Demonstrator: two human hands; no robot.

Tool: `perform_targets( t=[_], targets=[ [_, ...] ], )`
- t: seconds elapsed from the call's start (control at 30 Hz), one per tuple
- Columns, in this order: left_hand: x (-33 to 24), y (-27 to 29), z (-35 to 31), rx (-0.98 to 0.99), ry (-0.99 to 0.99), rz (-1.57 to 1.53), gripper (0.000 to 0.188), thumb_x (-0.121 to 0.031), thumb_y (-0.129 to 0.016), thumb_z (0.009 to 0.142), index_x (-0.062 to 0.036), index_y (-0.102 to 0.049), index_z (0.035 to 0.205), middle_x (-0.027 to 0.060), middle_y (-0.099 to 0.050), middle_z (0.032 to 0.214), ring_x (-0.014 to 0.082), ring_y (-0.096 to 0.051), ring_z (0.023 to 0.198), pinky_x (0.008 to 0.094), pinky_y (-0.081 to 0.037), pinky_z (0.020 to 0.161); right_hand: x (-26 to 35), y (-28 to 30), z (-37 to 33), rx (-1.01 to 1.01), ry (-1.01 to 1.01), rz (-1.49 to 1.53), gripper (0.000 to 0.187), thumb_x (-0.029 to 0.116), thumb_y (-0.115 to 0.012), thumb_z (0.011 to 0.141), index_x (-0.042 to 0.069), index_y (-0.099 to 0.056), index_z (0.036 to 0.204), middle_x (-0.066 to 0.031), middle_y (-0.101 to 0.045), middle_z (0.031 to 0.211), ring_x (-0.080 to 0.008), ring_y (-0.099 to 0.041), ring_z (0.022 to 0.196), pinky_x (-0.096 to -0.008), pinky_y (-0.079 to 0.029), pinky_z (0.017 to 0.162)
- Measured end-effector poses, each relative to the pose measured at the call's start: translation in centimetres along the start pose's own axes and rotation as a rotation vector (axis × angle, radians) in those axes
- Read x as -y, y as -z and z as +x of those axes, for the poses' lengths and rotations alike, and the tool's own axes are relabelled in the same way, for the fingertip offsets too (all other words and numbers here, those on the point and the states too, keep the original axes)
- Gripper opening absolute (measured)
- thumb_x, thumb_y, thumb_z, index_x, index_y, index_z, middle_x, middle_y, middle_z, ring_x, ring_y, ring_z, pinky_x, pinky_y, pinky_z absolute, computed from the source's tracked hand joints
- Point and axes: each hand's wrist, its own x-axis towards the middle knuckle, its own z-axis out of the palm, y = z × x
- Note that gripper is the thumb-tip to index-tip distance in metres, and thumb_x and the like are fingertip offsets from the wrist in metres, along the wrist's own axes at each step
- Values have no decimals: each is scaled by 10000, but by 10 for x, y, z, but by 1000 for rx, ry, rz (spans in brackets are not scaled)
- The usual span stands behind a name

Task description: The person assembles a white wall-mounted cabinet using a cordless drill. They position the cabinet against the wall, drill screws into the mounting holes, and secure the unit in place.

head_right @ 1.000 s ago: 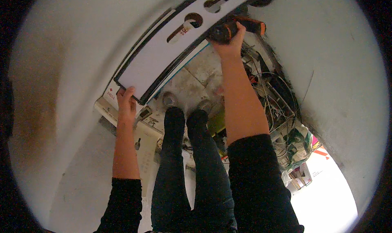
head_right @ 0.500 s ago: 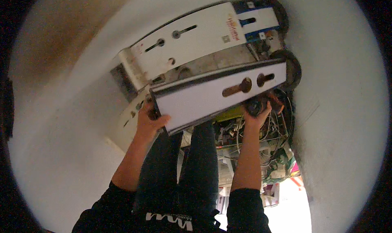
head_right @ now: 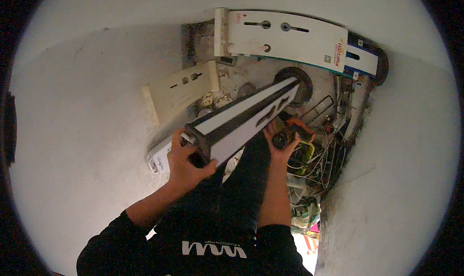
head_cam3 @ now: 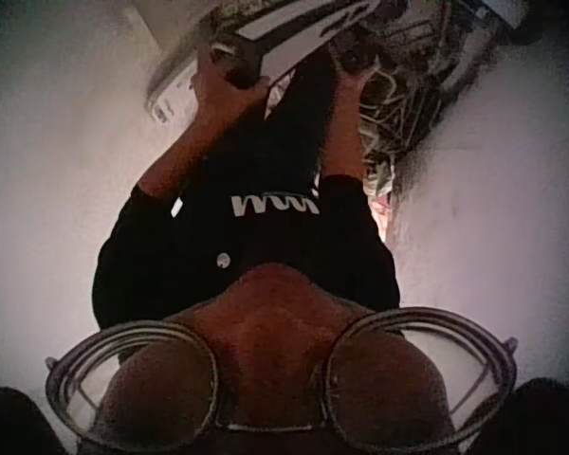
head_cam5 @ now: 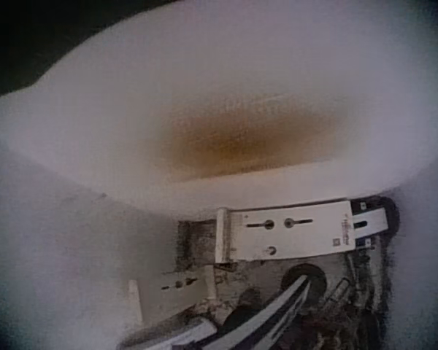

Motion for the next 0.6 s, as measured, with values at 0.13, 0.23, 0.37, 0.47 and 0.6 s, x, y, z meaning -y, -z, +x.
perform_targets(
  t=[0.13,0.23,0.37,0.47,0.6],
  targets=[
    [33,18,3,-102,32,114,268,-204,-755,531,-13,-626,667,146,-459,1091,265,-594,708,337,-490,619,4,-11,-11,118,-70,-86,790,407,-572,748,81,-182,1353,-232,-324,1327,-361,-302,1252,-593,-199,1021],
    [58,31,3,-173,131,136,280,-198,-755,524,-15,-601,670,152,-464,1092,311,-577,792,372,-481,684,14,-9,-21,40,10,-177,771,386,-578,754,67,-198,1343,-219,-338,1322,-365,-343,1227,-584,-210,1020],
    [78,51,27,-273,219,104,329,-189,-748,531,-5,-546,714,139,-455,1012,300,-538,812,347,-460,699,36,3,-22,30,26,-146,663,376,-602,735,110,-323,1276,-187,-381,1311,-330,-353,1234,-576,-209,1008],
    [109,63,44,-351,227,136,320,-178,-735,548,-17,-522,723,107,-438,903,270,-524,759,351,-452,651,31,-6,-37,-36,112,-165,749,358,-591,754,70,-216,1336,-185,-381,1309,-314,-387,1209,-569,-244,1012],
    [136,80,68,-465,262,91,303,-204,-724,573,-28,-522,715,91,-433,861,253,-532,735,371,-446,640,33,9,-48,-57,131,-54,637,314,-618,744,68,-344,1263,-166,-415,1283,-307,-384,1212,-577,-187,1036]
  ],
)
